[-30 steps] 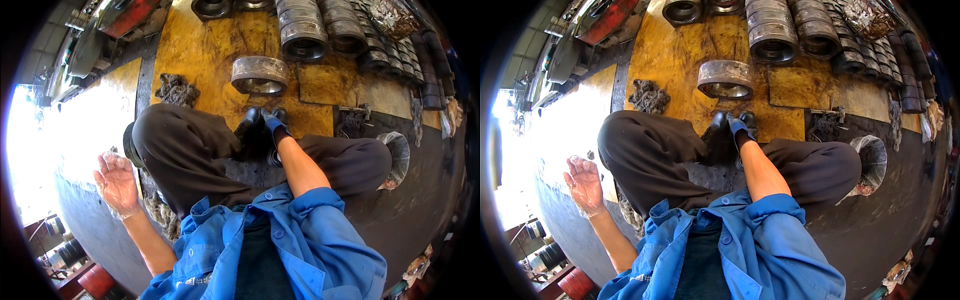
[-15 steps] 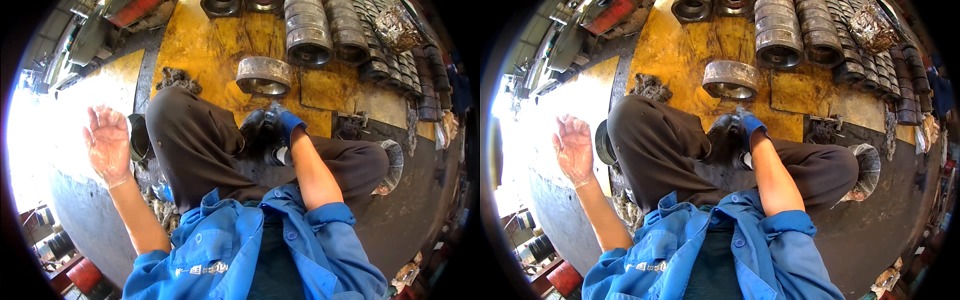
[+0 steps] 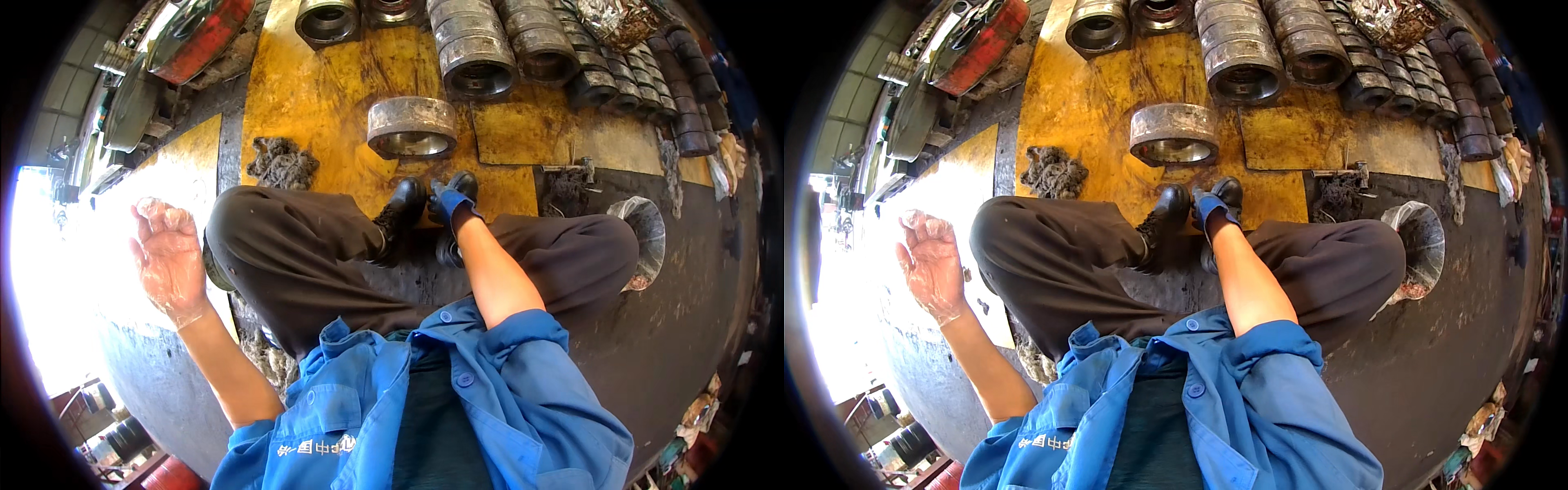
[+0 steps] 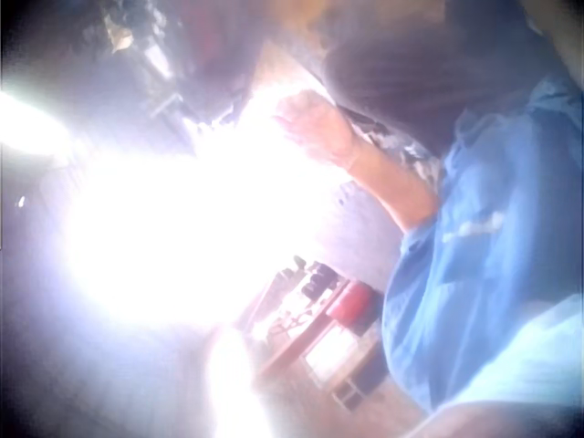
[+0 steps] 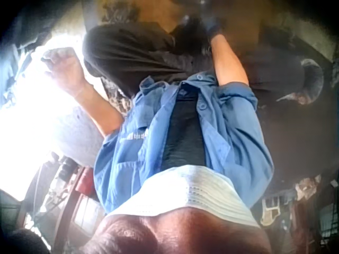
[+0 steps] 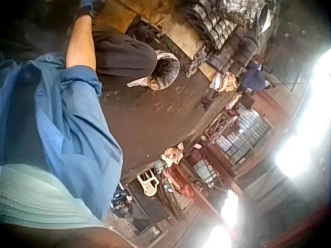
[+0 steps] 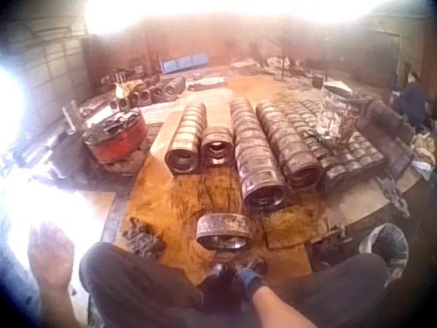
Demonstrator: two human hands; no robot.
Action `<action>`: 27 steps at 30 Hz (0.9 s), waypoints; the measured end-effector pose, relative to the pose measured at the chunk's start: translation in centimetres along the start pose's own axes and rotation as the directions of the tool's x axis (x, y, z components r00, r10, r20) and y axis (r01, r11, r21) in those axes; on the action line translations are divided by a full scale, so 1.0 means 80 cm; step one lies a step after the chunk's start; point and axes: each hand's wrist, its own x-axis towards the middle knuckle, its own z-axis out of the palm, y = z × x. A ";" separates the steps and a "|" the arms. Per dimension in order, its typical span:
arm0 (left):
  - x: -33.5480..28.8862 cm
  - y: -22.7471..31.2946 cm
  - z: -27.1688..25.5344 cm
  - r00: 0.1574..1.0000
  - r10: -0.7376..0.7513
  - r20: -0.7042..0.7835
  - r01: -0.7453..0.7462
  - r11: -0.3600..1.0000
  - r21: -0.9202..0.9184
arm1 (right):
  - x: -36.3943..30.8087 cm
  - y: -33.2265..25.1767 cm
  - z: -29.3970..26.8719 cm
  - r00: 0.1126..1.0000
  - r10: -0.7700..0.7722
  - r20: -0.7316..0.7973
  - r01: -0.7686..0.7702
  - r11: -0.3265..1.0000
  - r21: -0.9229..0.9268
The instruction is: The person cleans cylindrical metal parts using cotton waste and a scraper tool while sitting on the floor.
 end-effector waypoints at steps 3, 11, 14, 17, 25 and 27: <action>-0.009 0.012 -0.006 0.985 -0.073 0.157 0.073 0.997 0.007 | 0.002 0.008 0.013 0.995 -0.052 -0.079 0.042 0.991 -0.128; -0.030 0.013 -0.012 0.999 -0.022 0.036 0.020 0.999 0.035 | -0.014 0.010 0.036 0.970 -0.244 -0.014 0.232 0.937 -0.263; -0.030 0.010 -0.014 1.000 -0.014 0.015 0.014 1.000 0.021 | -0.025 0.008 0.039 0.975 -0.216 -0.042 0.219 0.972 0.086; -0.030 0.002 -0.012 1.000 -0.024 0.009 0.024 1.000 -0.004 | -0.021 0.011 0.026 0.981 -0.191 -0.026 0.193 0.971 0.140; -0.010 -0.021 -0.007 0.996 -0.063 0.071 0.069 0.993 -0.093 | -0.022 -0.026 0.002 0.978 -0.172 0.121 0.170 0.985 0.027; -0.004 -0.030 -0.004 0.999 -0.016 -0.029 0.013 0.997 -0.078 | -0.025 -0.043 -0.004 0.967 -0.214 0.135 0.207 0.976 0.068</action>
